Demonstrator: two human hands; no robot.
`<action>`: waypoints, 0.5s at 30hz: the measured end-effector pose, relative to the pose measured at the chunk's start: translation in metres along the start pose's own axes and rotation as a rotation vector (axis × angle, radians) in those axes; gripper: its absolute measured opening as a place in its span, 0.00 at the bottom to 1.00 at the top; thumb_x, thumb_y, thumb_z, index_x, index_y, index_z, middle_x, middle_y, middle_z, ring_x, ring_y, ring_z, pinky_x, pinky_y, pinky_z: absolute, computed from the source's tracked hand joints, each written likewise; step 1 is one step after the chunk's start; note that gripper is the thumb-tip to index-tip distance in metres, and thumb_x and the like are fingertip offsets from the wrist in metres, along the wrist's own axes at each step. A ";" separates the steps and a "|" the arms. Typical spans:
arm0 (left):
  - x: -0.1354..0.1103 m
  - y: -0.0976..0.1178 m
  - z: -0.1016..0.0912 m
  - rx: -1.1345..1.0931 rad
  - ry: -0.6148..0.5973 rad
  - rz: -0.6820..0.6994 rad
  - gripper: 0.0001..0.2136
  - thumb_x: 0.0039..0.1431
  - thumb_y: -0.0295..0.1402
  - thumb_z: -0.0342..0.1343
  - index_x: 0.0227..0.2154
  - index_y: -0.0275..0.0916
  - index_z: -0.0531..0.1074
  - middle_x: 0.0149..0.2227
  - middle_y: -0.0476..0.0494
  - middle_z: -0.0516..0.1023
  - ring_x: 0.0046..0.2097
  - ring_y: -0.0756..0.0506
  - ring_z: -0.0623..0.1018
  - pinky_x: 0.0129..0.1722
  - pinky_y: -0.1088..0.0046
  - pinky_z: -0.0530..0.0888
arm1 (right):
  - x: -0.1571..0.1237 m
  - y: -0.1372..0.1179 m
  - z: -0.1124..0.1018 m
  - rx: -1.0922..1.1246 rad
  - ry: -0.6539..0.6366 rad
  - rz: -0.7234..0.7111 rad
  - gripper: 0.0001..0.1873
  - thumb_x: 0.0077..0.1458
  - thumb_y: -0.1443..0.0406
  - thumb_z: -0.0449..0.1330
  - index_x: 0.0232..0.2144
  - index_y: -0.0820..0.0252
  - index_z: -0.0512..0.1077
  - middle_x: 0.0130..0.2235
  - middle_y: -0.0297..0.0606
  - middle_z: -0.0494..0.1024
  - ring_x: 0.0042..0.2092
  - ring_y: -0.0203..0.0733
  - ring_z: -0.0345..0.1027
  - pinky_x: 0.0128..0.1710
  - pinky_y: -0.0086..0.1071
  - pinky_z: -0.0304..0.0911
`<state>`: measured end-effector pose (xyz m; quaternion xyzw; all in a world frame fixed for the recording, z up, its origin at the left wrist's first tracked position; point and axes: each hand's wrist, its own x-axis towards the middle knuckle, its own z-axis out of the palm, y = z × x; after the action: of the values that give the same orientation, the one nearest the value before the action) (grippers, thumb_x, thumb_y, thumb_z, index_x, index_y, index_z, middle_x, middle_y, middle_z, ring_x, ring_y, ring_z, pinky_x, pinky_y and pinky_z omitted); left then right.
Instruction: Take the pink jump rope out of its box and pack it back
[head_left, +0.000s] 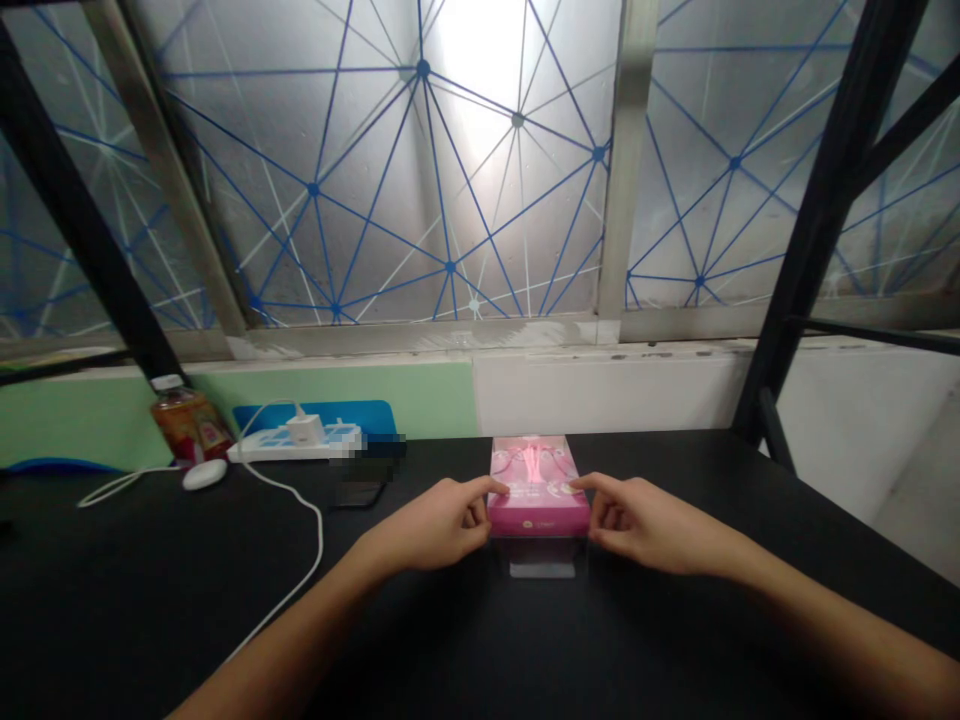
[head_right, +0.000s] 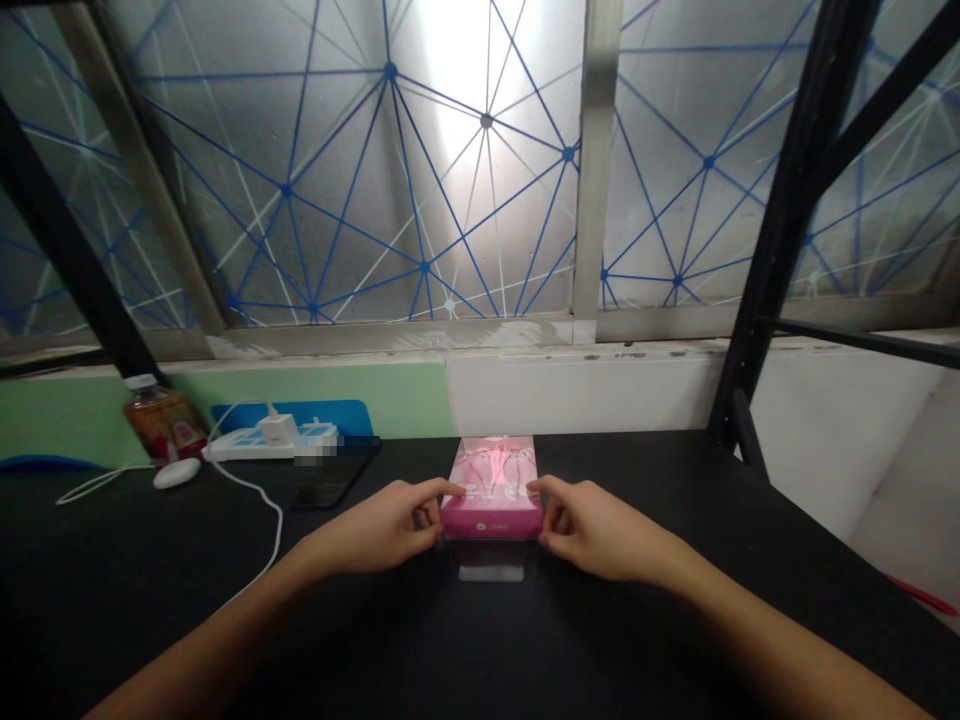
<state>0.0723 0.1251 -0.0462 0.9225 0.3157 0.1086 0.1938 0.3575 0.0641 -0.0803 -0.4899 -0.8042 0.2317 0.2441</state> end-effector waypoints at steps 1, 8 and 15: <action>0.001 -0.001 0.002 0.029 0.026 -0.006 0.15 0.61 0.31 0.51 0.51 0.39 0.69 0.29 0.49 0.78 0.30 0.48 0.77 0.30 0.77 0.67 | 0.001 0.001 0.001 -0.070 0.040 0.009 0.20 0.58 0.65 0.59 0.52 0.60 0.66 0.33 0.36 0.77 0.32 0.41 0.71 0.33 0.33 0.65; 0.006 -0.002 0.009 0.170 0.117 -0.024 0.13 0.61 0.32 0.52 0.48 0.41 0.72 0.30 0.47 0.78 0.31 0.46 0.77 0.31 0.76 0.67 | 0.004 -0.007 0.015 -0.526 0.285 -0.212 0.12 0.57 0.70 0.58 0.45 0.63 0.69 0.52 0.50 0.68 0.52 0.51 0.64 0.49 0.44 0.63; 0.007 -0.001 0.005 0.173 0.109 -0.011 0.13 0.60 0.31 0.52 0.47 0.41 0.72 0.30 0.47 0.78 0.31 0.46 0.77 0.31 0.76 0.67 | 0.007 -0.008 0.020 -0.588 0.109 -0.334 0.13 0.60 0.59 0.60 0.44 0.58 0.73 0.59 0.49 0.65 0.60 0.57 0.57 0.55 0.52 0.59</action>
<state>0.0791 0.1286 -0.0510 0.9268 0.3390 0.1300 0.0964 0.3369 0.0643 -0.0897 -0.4125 -0.8915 -0.0797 0.1695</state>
